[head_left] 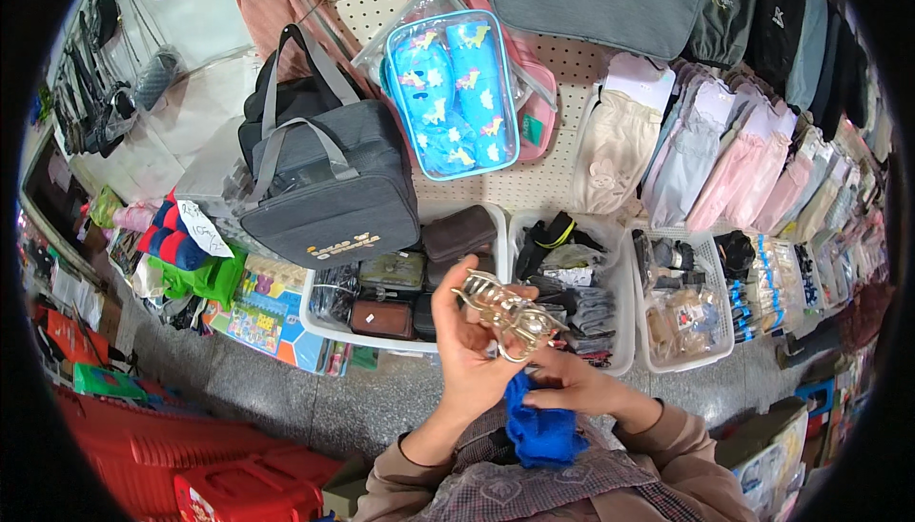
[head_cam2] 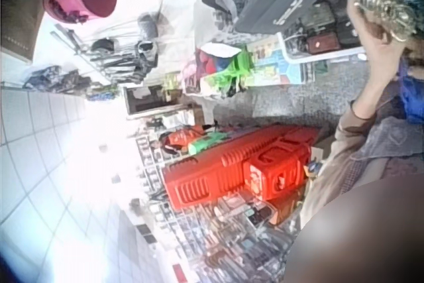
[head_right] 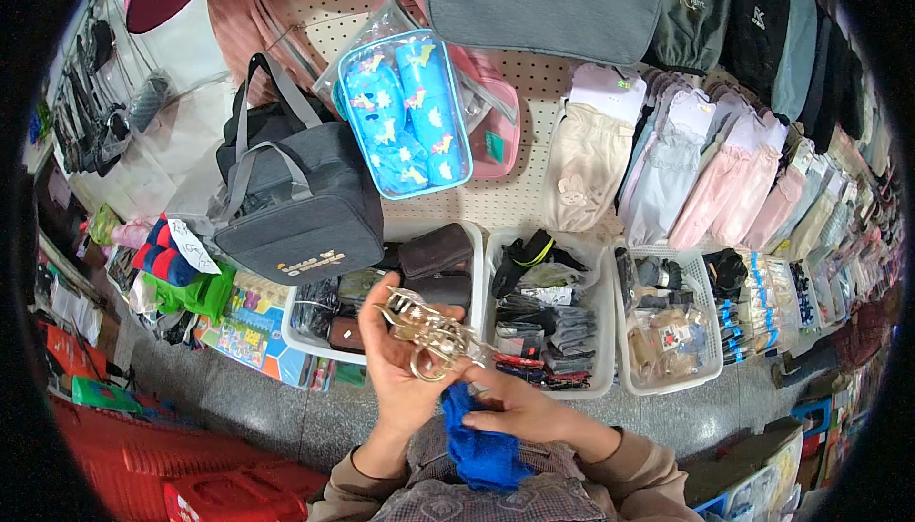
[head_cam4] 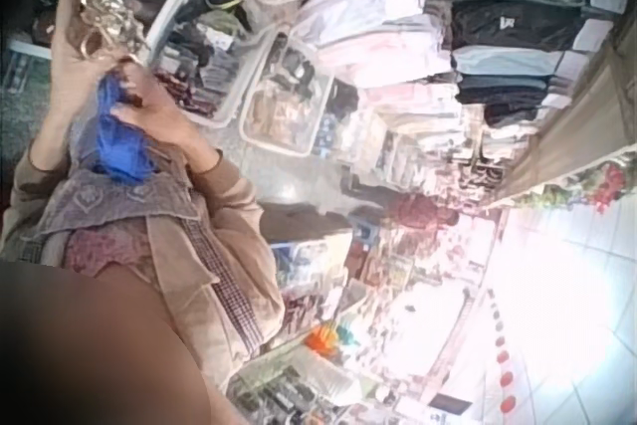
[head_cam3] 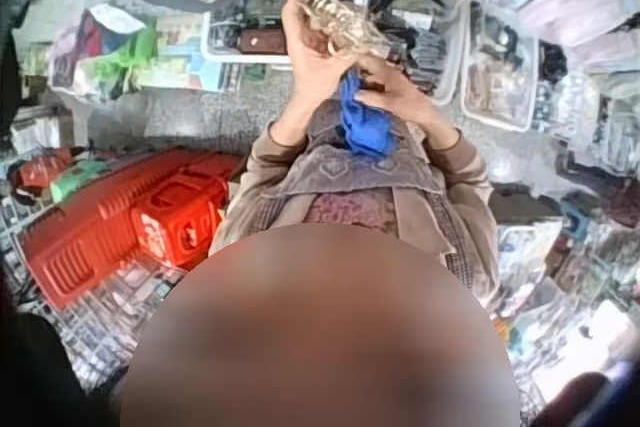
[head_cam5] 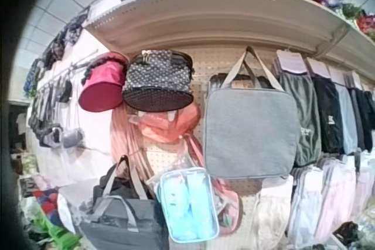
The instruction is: The person assembles a decorative keychain by attaching small charms to a metal ring using a blue plastic tool. They repeatedly open and close the ring, add charms, and adjust the assembly while standing in a retail store aisle.
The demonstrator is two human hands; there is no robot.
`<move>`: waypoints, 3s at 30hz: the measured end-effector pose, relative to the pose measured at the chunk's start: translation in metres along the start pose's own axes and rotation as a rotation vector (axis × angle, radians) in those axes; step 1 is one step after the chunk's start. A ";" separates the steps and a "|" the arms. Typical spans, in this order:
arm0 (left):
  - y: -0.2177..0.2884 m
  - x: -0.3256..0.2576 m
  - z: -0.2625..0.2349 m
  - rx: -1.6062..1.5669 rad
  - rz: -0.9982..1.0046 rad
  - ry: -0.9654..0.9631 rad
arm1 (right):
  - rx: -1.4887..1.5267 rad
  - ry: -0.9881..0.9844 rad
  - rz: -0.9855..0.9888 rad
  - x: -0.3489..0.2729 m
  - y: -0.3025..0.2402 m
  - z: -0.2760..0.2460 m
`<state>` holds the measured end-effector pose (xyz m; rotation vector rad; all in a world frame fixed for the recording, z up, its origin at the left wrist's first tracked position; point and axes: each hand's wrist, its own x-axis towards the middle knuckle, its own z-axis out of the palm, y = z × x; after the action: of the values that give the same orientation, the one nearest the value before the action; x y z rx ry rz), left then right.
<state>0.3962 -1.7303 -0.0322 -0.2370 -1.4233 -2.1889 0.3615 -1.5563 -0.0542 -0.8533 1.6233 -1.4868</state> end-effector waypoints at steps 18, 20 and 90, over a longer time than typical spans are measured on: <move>0.009 -0.010 -0.010 0.506 0.193 -0.030 | -0.693 0.363 -0.397 0.012 -0.120 -0.009; 0.011 -0.012 -0.011 0.503 0.156 -0.021 | -0.760 0.350 -0.370 0.012 -0.118 -0.010; 0.030 -0.003 -0.035 0.709 0.576 -0.031 | -0.842 0.274 -0.363 0.013 -0.112 0.008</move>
<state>0.4180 -1.7700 -0.0246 -0.3629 -1.7748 -1.1522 0.3606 -1.5825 0.0560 -1.5074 2.4632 -1.1493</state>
